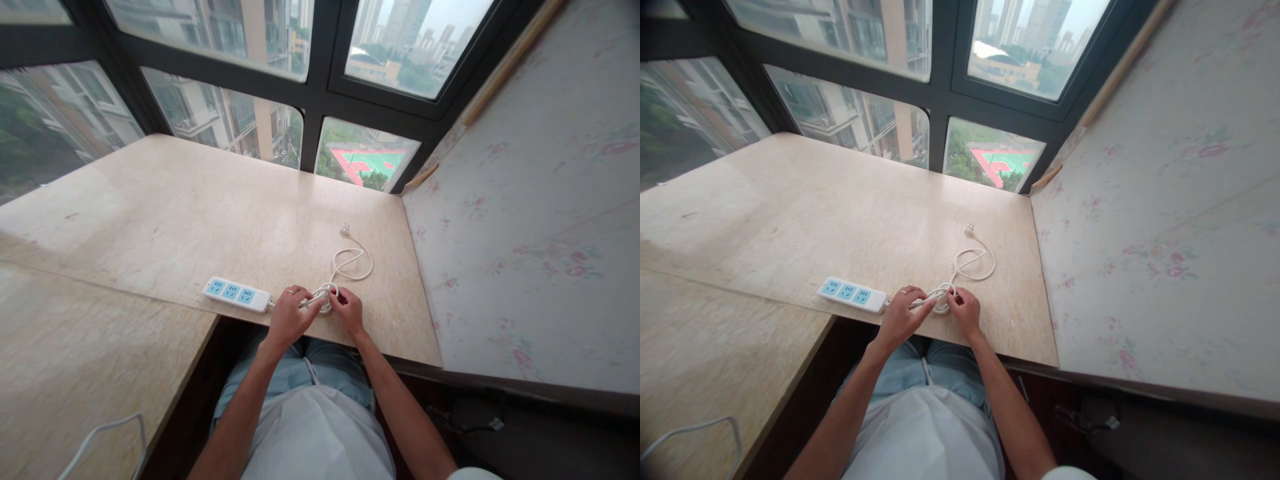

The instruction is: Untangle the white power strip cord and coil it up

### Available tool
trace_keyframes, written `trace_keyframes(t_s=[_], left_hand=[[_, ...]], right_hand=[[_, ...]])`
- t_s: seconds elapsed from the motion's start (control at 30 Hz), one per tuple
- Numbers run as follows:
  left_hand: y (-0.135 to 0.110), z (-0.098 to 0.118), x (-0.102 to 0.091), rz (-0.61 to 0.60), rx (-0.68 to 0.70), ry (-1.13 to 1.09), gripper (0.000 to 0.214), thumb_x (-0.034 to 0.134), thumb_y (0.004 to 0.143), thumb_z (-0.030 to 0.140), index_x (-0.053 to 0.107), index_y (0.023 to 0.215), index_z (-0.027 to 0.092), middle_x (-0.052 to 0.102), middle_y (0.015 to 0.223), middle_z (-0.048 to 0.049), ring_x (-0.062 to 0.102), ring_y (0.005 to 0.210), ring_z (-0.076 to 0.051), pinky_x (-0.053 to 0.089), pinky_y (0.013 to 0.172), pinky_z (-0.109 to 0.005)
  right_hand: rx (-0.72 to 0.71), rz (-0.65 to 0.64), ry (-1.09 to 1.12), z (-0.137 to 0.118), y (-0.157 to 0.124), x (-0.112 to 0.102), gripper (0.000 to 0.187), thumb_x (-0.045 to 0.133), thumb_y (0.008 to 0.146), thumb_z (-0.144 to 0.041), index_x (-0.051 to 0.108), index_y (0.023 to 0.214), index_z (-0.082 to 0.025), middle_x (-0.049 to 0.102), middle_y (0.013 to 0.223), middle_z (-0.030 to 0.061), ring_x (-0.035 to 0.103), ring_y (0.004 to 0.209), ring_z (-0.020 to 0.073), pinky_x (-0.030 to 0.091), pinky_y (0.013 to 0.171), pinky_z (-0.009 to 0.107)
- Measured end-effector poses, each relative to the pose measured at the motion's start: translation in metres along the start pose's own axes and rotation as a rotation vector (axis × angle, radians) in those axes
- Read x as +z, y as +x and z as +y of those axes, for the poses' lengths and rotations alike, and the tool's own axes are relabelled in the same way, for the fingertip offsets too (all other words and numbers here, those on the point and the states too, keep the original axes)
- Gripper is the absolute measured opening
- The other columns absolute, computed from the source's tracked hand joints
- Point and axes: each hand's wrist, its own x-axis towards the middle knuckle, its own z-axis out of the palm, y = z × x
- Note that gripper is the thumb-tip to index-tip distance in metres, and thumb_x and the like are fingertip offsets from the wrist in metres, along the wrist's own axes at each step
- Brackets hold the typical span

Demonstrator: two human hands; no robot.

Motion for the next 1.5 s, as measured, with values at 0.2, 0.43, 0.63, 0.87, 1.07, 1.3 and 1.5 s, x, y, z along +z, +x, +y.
trace_keyframes(t_s=[0.2,0.43,0.63,0.87,1.07,1.3,1.5], left_hand=[[0.019,0.026,0.02,-0.179,0.031,0.435,0.027,0.051,0.091,0.036,0.069,0.088,0.017,0.065,0.082,-0.0097,0.058,0.083,-0.022,0.042,0.072,-0.032],[0.003,0.016,-0.005,-0.018,0.124,0.154,0.014,0.057,0.088,0.021,0.07,0.084,0.019,0.068,0.079,-0.0055,0.058,0.08,-0.018,0.043,0.076,-0.031],[-0.032,-0.031,-0.036,0.126,0.111,-0.309,0.015,0.059,0.087,0.028,0.069,0.081,0.019,0.066,0.085,-0.0052,0.06,0.088,-0.016,0.046,0.082,-0.028],[-0.04,-0.036,-0.038,-0.225,0.053,-0.122,0.028,0.057,0.087,0.04,0.066,0.074,0.017,0.066,0.081,-0.0058,0.058,0.082,-0.016,0.044,0.079,-0.029],[-0.009,0.016,-0.012,-0.174,0.034,0.379,0.04,0.052,0.089,0.048,0.066,0.068,0.016,0.065,0.079,-0.0099,0.058,0.084,-0.022,0.039,0.08,-0.036],[0.015,0.048,0.035,-0.391,-0.086,0.423,0.033,0.052,0.089,0.043,0.064,0.099,0.014,0.067,0.095,-0.0146,0.063,0.091,-0.028,0.044,0.075,-0.036],[0.03,0.03,0.047,-0.382,-0.134,0.272,0.023,0.063,0.082,0.034,0.063,0.095,0.015,0.067,0.094,-0.0114,0.063,0.092,-0.025,0.045,0.076,-0.032]], right_hand=[[-0.025,-0.016,0.006,0.0,0.002,-0.002,0.023,0.059,0.08,-0.037,0.069,0.082,-0.016,0.064,0.07,0.0008,0.05,0.059,0.0119,0.039,0.059,0.022],[-0.008,0.112,0.014,0.004,0.005,0.001,0.023,0.056,0.083,-0.035,0.066,0.078,-0.015,0.06,0.066,0.0005,0.05,0.058,0.012,0.039,0.059,0.022],[0.026,0.138,0.057,0.009,0.006,0.005,0.024,0.057,0.084,-0.036,0.069,0.084,-0.015,0.061,0.067,0.0007,0.051,0.058,0.0123,0.04,0.059,0.022],[0.012,0.121,0.077,0.01,0.006,0.004,0.029,0.054,0.085,-0.037,0.07,0.095,-0.014,0.065,0.078,0.0038,0.053,0.064,0.0132,0.043,0.063,0.023],[0.009,0.105,0.062,0.01,0.006,0.001,0.045,0.054,0.082,-0.032,0.063,0.122,-0.013,0.058,0.071,0.0001,0.043,0.056,0.0107,0.041,0.059,0.023],[0.047,0.071,0.102,0.01,0.007,-0.002,0.045,0.055,0.079,-0.032,0.065,0.119,-0.012,0.06,0.073,0.0004,0.045,0.06,0.0114,0.041,0.06,0.023],[0.067,0.067,0.137,0.009,0.007,-0.002,0.043,0.057,0.08,-0.035,0.066,0.116,-0.014,0.061,0.074,0.0006,0.046,0.059,0.0113,0.041,0.058,0.023]])
